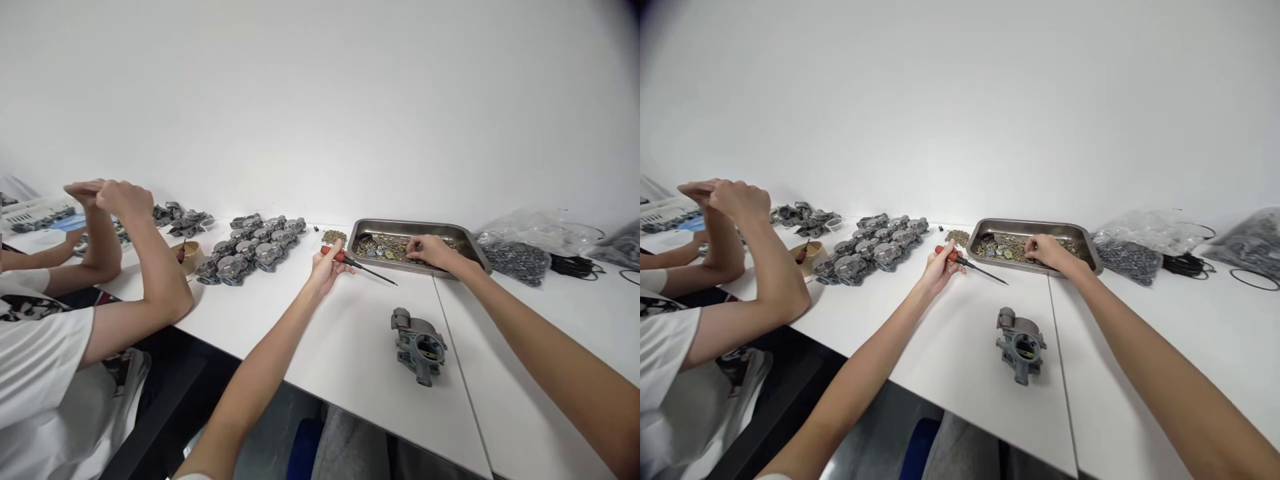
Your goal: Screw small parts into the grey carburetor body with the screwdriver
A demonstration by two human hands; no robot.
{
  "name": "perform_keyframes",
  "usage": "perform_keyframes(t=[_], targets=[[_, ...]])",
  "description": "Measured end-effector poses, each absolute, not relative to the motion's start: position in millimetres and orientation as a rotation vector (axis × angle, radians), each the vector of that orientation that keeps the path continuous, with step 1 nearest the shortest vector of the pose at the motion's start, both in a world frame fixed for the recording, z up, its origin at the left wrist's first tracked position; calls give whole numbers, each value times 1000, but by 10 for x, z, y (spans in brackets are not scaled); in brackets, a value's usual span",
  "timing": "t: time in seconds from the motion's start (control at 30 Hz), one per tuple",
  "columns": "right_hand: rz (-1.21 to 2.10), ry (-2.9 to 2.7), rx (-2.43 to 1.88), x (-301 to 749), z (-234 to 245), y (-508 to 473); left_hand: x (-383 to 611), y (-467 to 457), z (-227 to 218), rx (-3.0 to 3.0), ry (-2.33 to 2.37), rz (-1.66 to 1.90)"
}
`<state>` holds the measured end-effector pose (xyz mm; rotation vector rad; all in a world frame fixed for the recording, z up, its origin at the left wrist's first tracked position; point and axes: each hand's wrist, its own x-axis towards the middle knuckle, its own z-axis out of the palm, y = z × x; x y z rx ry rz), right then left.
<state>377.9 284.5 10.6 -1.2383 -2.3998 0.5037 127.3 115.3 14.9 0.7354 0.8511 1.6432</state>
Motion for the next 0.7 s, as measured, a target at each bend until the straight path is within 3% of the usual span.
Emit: perform_keyframes(t=[0.17,0.37,0.5,0.7], targets=[[483,-2245,-1127,3942,447,2413,1247,1183,120,679,868,1653],[1057,-2229,-941,4033,902,1487,1190,1204,112,755,924,1685],[1361,-2321,-838,4060,918,1049,1171,1192,140,743,949,1693],[1359,-2513,-797,4068,814,897,1181,1170,169,752,975,1673]])
